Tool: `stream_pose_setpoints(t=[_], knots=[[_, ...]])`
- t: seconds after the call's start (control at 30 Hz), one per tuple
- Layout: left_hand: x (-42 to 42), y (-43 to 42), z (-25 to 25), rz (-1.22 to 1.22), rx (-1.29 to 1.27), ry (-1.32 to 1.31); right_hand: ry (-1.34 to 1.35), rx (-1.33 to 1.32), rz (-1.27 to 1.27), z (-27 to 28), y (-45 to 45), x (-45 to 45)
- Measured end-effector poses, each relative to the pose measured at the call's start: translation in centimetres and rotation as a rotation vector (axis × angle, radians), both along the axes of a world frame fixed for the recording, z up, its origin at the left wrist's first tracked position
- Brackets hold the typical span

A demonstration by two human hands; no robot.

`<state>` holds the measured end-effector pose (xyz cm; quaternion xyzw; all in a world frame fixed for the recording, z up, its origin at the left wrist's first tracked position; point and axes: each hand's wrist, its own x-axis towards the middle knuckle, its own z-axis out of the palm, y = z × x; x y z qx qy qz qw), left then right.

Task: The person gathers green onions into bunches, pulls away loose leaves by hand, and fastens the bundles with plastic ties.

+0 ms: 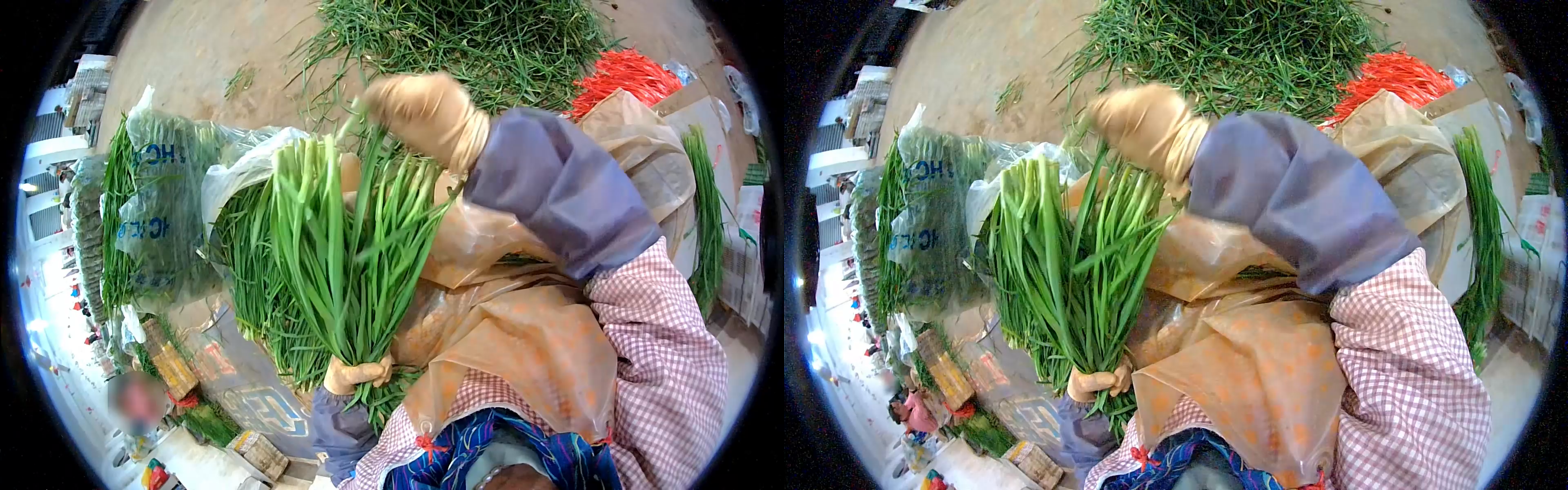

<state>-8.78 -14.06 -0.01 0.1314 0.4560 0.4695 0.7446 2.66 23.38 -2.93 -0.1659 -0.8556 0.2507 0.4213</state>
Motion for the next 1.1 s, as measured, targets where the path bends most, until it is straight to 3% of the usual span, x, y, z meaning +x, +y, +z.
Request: stream_pose_setpoints(t=[0.03, 0.07, 0.13, 0.17, 0.2, 0.23, 0.3, 0.37, 0.43, 0.57, 0.67, 0.83, 0.93, 0.97, 1.0, 1.07, 1.1], knots=[[0.0, 0.0, 0.0, 0.001, 0.004, 0.021, 0.062, -0.061, -0.067, -1.9, 2.3, 0.3], [0.1, 0.0, 0.1, 0.011, 0.003, 0.016, -0.052, -0.162, -0.189, -4.7, 6.6, 0.7], [0.3, 0.1, 0.5, 0.039, 0.0, 0.008, -0.465, -0.24, -0.379, -4.0, 10.0, 3.4], [0.3, 0.1, 0.4, 0.028, -0.006, 0.005, -0.768, -0.21, -0.442, -0.5, 10.0, 4.8], [0.2, 0.0, 0.4, 0.017, -0.013, 0.0, -0.861, -0.105, -0.436, 0.8, 9.0, 5.3], [0.1, 0.0, 0.3, 0.004, -0.022, -0.005, -0.53, -0.187, -0.326, -1.1, 8.2, 5.3], [-0.1, 0.4, 0.5, -0.013, -0.051, 0.017, -0.332, -0.824, 0.127, 2.3, 4.5, 3.8], [0.0, 0.8, 1.0, -0.027, -0.093, 0.077, -0.349, -0.79, 0.536, 3.0, 2.0, 2.0], [0.2, 1.4, 2.1, -0.034, -0.143, 0.172, -0.434, -1.07, 0.817, 4.3, -1.0, 0.4], [0.9, 2.3, 4.3, 0.031, -0.247, 0.246, -0.594, -1.318, 0.805, 4.2, -2.1, -0.3], [0.8, 2.0, 4.1, -0.025, -0.271, 0.364, -0.395, -1.333, 0.968, 2.3, -2.9, 0.5], [1.1, 2.2, 4.3, -0.011, -0.201, 0.447, -0.373, -1.072, 0.685, 1.1, -3.3, -0.3], [0.3, 1.4, 3.5, -0.073, -0.202, 0.45, -0.282, -1.165, 0.448, 1.4, -2.5, 1.2], [0.4, 1.4, 3.5, -0.102, -0.205, 0.491, -0.217, -1.054, 0.36, 0.0, -1.6, 1.6], [0.5, 1.4, 3.5, -0.131, -0.209, 0.53, 0.023, -0.837, 0.201, -0.7, -0.8, 1.6], [0.7, 1.6, 3.9, -0.116, -0.218, 0.537, 0.109, -1.129, -0.021, 1.2, 2.2, 4.2], [0.8, 1.9, 4.1, -0.11, -0.219, 0.539, 0.204, -0.99, -0.071, 1.3, 3.1, 5.0]])
